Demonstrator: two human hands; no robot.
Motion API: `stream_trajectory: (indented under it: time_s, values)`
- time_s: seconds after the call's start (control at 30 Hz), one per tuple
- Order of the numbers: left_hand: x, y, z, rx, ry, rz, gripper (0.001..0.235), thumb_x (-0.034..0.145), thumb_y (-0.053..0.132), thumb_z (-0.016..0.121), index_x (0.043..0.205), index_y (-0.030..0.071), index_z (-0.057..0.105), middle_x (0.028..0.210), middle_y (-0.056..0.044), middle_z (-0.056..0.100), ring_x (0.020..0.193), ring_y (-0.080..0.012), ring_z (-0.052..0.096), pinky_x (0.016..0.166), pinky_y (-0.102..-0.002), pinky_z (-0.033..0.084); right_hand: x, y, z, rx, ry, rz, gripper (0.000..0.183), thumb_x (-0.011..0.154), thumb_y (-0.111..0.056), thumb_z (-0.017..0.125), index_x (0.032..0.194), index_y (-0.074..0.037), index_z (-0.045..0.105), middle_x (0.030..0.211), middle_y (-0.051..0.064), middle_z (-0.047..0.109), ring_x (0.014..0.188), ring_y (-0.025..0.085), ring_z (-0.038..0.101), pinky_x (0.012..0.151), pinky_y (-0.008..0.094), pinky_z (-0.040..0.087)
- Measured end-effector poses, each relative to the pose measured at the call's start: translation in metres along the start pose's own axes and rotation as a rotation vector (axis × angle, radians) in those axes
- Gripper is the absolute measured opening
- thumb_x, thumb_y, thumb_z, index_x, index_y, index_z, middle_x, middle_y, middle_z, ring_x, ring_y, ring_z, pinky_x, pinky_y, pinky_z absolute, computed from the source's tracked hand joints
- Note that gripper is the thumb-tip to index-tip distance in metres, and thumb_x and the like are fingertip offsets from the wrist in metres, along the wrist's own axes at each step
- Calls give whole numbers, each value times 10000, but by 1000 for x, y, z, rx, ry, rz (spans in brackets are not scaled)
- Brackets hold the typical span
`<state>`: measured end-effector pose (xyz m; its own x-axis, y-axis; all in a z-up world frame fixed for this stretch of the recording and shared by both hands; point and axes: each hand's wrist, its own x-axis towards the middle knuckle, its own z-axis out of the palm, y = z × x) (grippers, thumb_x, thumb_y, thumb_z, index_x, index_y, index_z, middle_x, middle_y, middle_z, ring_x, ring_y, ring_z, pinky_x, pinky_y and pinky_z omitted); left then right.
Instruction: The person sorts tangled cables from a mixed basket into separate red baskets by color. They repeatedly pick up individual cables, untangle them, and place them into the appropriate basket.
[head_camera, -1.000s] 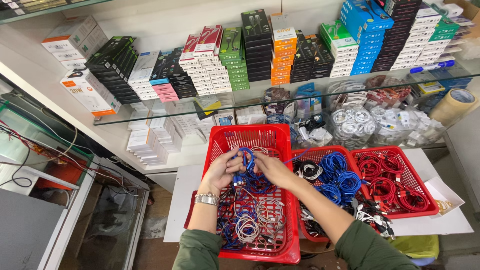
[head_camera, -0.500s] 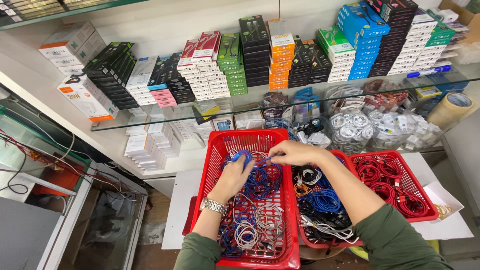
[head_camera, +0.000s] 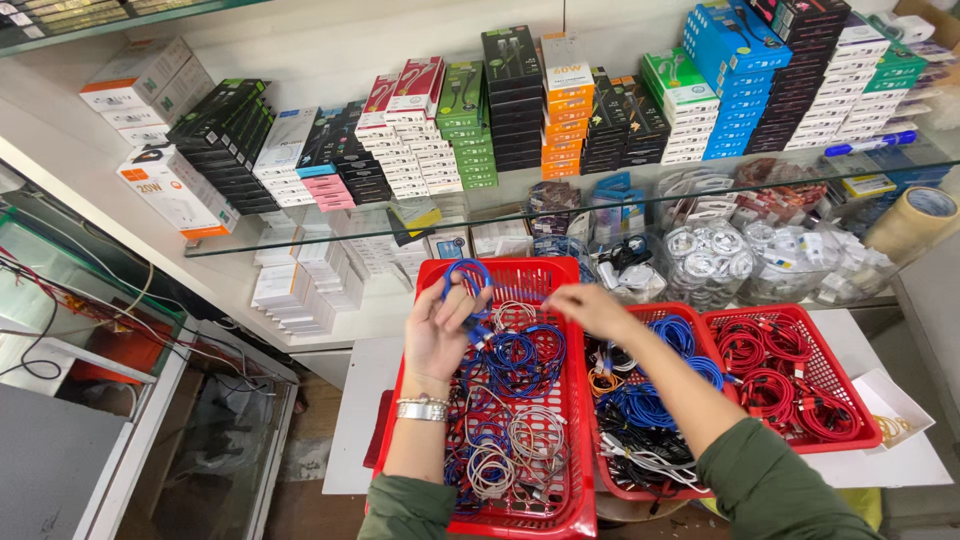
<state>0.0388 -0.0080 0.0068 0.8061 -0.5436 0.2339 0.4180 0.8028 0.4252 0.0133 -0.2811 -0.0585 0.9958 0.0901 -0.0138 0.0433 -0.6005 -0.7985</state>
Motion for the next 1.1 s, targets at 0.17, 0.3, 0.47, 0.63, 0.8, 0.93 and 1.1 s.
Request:
stream_trajectory:
  time_s: [0.17,0.3,0.47,0.63,0.8,0.93,1.1]
  values:
    - [19,-11,8,1054,310,120,227,1011,197,435,1062,27,577,957,-76,792,915,-181,764,941,-403,539,-50,-54,52,28,-442,-93,308,997,-311,558,1149,-143,766,755,86,710,683,140,645,657,311,536]
    - [0,9,-4,1792,147,-219,304,1038,260,472,1005,-1,624,790,-108,742,741,-206,745,794,-431,597,-46,-71,-7,-71,-379,-174,292,964,-287,598,1169,-112,712,824,38,744,751,131,710,702,307,565]
    - [-13,-3,-15,948,-131,-751,383,1116,316,467,967,8,639,553,45,484,475,-115,500,871,-381,605,-12,-34,-71,-118,-157,-241,268,920,-270,699,1072,-65,782,927,45,789,820,123,708,747,313,549]
    - [-9,-21,-21,344,-82,-256,323,1180,267,457,1044,12,602,640,69,404,568,-94,436,913,-373,541,-27,-2,17,443,-62,-18,264,985,-264,653,1134,-88,783,891,-4,742,802,77,667,757,255,563]
    - [11,-52,-28,724,315,-77,222,1076,213,447,1056,32,574,881,-100,692,725,-152,667,883,-406,567,-58,-34,107,498,-11,97,314,979,-179,595,1252,-70,704,848,10,712,726,101,651,653,276,552]
    - [8,-61,-36,1241,295,-31,258,1059,241,421,1052,13,541,1156,-152,755,921,-152,765,821,-322,608,-63,-69,74,220,136,-9,267,946,-138,611,1179,-34,690,891,22,764,715,154,772,684,286,615]
    - [6,-64,-36,1110,197,-210,341,1071,281,459,1065,-11,635,830,-107,676,594,-134,595,587,-285,492,-65,-99,24,43,251,25,331,930,-289,737,1098,-23,633,857,85,761,795,230,776,726,357,577]
